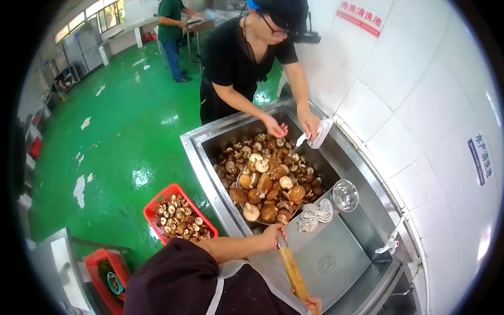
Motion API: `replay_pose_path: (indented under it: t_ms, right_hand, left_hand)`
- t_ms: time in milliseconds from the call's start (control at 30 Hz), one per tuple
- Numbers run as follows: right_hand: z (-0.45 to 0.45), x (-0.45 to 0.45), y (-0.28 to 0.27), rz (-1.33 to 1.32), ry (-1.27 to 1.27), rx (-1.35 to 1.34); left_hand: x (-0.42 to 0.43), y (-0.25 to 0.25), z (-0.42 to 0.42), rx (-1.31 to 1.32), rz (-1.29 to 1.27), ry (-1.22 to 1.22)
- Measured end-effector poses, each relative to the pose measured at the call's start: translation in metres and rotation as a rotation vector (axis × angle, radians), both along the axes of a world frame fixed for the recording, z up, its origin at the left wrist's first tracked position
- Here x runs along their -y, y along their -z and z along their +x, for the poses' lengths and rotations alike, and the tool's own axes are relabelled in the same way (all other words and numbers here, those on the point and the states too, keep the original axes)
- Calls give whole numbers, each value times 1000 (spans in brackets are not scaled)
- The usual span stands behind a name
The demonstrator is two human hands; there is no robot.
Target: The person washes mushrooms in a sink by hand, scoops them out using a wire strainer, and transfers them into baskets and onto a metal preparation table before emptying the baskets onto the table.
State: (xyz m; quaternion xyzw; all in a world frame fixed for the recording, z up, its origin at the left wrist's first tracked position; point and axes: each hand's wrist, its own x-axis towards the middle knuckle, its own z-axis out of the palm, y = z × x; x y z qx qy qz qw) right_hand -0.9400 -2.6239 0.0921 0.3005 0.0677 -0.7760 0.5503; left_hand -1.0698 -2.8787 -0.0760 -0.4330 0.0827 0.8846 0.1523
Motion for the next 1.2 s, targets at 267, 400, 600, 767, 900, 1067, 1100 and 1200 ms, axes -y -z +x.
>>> replay_pose_path:
  t_ms: [267, 400, 600, 767, 900, 1067, 1100, 1200]
  right_hand:
    - [28, -55, 3, -124, -79, 7]
    - [29, -76, 8, -211, -120, 39]
    - [33, -63, -26, -388, -199, 116]
    - [37, -32, -58, -386, -358, 83]
    - [45, -5, -65, -343, -540, 50]
    - [89, 47, -101, -107, -741, 7]
    - [103, 67, -102, -114, -802, 25]
    - [156, 134, -94, -179, -979, 118]
  left_hand:
    - [-38, -33, 42, -42, -86, -36]
    - [-45, -48, 47, -73, -94, -135]
    - [-30, -86, 66, -101, -61, -228]
    - [-4, -113, 103, -140, -44, -392]
    - [30, -121, 154, -191, 26, -542]
    - [75, -136, 253, -173, 16, -781]
    - [84, -132, 274, -166, -35, -844]
    - [133, -127, 371, -220, -75, -999]
